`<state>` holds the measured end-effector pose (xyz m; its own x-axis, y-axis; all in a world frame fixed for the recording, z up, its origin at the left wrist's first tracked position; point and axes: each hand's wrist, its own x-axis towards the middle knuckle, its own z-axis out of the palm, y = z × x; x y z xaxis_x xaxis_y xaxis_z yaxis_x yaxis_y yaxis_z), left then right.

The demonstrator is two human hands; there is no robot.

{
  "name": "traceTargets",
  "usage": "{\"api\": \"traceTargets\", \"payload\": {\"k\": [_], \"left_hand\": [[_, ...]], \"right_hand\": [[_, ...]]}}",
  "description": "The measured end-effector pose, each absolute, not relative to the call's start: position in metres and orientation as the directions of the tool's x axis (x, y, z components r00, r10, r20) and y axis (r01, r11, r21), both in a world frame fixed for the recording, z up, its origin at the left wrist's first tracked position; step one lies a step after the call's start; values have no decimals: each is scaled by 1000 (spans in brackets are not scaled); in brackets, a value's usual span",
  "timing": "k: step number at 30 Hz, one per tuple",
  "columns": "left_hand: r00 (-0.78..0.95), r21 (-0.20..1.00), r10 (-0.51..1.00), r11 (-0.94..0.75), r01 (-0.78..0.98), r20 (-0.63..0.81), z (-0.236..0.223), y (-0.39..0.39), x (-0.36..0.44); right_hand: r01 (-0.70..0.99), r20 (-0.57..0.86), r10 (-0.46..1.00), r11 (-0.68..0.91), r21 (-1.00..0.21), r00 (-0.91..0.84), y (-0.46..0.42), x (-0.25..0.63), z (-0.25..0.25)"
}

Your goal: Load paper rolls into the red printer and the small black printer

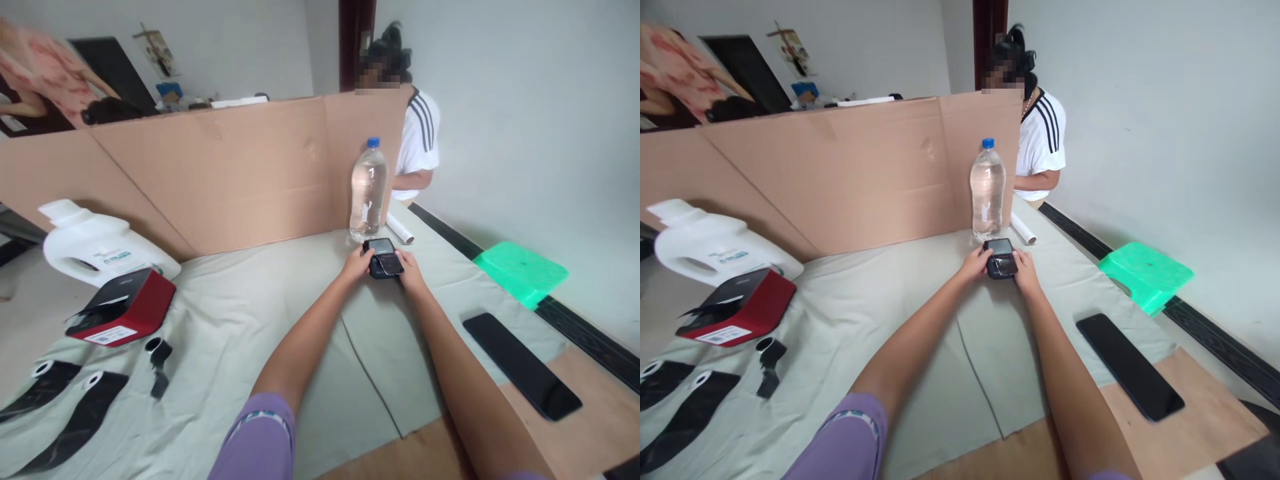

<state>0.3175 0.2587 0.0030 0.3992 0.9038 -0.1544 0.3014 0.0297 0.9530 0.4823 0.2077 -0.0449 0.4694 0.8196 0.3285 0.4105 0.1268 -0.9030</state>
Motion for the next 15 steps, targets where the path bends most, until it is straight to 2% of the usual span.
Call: {"api": "traceTargets", "payload": {"k": [7,15], "left_hand": [[411,943,894,37,332,-180,-13,264,339],[369,930,907,61,363,-203,-3,249,338]], "right_hand": [[558,368,820,74,-827,437,209,505,-47],[706,454,770,7,-708,448,199,491,-33]]}}
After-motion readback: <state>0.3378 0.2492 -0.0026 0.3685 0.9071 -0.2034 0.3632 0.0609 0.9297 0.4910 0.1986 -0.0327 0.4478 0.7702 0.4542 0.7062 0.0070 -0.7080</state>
